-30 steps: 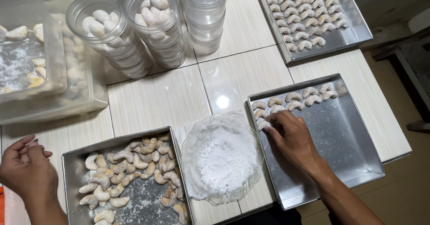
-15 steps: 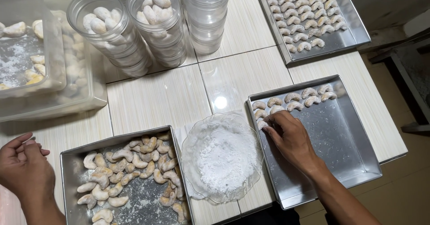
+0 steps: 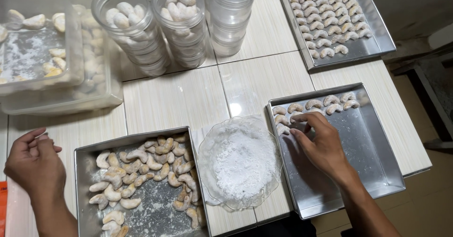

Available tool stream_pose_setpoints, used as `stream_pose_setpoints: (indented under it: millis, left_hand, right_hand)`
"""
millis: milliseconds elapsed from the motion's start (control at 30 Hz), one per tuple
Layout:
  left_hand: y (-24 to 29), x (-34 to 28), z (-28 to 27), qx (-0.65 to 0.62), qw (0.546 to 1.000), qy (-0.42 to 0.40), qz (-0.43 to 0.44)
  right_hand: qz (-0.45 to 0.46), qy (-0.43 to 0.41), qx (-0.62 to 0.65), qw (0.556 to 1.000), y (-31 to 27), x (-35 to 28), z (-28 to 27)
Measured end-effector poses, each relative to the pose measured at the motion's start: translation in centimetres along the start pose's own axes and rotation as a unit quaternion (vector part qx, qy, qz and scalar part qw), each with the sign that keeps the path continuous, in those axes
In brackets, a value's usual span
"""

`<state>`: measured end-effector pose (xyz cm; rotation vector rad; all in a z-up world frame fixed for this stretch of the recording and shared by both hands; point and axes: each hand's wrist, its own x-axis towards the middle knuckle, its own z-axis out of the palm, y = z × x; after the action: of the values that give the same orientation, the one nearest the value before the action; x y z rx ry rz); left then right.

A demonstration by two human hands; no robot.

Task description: Coating crescent-shaped cookies with powdered sugar and arranging them on a tray.

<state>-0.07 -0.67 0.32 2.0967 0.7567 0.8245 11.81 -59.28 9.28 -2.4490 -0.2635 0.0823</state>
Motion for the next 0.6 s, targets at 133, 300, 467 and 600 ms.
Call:
stream_pose_setpoints:
  millis: [133,300,467,600]
  left_hand:
    - [0.0,0.3,0.1,0.036,0.999,0.003,0.014]
    - [-0.3,0.6,0.0,-0.024,0.999,-0.001,-0.025]
    - [2.2,0.5,-0.8,0.011,0.999,0.001,-0.046]
    - [4.4,0.4,-1.5,0.083,0.996,0.006,-0.035]
  right_hand:
    - [-0.061,-0.005,-0.025,0.998,-1.7,-1.3,-0.2]
    - [-0.265,-0.102,0.014,0.959,-5.2,-2.4,1.8]
    - [-0.32,-0.248,-0.003,0.914,-8.7,-2.1,3.4]
    - [-0.341,-0.274,-0.069,0.897,-10.4,-1.5,3.7]
